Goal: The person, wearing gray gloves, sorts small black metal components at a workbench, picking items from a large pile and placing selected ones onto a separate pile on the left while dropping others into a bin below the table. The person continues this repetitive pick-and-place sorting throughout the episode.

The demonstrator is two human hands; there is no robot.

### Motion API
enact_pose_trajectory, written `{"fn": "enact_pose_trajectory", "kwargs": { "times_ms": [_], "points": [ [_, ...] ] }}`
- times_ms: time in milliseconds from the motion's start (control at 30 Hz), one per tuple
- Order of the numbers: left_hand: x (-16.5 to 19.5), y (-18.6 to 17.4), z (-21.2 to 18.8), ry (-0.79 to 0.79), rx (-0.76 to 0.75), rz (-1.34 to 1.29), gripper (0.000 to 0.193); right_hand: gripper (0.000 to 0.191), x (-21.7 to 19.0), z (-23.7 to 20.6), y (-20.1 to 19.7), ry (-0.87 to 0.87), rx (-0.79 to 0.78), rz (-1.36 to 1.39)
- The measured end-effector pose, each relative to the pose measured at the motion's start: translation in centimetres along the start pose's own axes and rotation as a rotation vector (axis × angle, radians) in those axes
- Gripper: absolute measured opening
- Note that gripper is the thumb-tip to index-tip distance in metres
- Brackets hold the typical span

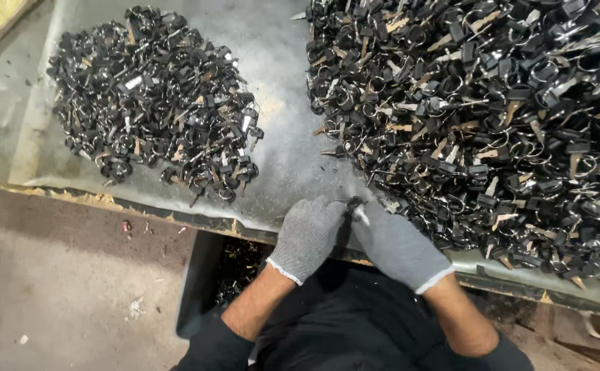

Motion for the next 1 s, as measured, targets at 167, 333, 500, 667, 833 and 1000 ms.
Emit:
{"fn": "enact_pose_trajectory", "kwargs": {
  "times_ms": [167,333,500,667,833,1000],
  "points": [
    [-0.1,-0.9,0.1,-0.057,0.056,-0.112,0.024,0.065,0.4,0.2,-0.2,0.023,0.016,-0.037],
    [-2.1,0.3,-0.4,-0.303,-0.090,-0.366,0.022,0.052,-0.1,-1.4,0.5,-0.103,0.221,-0.290],
    [-0.7,-0.6,-0.6,-0.100,0.035,-0.193,0.035,0.027,0.3,-1.0,1.5,-0.095,0.211,-0.370],
    [-1.2,-1.2,-1.0,-0.143,0.127,-0.237,0.038,0.029,-2.5,0.6,-0.5,-0.408,-0.027,-0.036],
    [-0.2,-1.9,-1.4,-0.124,0.150,0.055,0.017,0.048,-0.1,-1.1,0.0,-0.086,0.190,-0.106],
    [-0.9,-1.7,-1.3,-0.187,0.131,-0.072,0.012,0.028,2.9,-2.5,1.3,-0.003,0.122,-0.447]
  ]
}}
Point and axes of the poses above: each hand's wrist, its own z-axis towards the middle knuckle, its own y-axis out of the palm, x = y × z, the point moved 8 cm from there along z, towards the middle knuckle, and after that the axes turned 13 degrees about z, right-handed, at the moved point
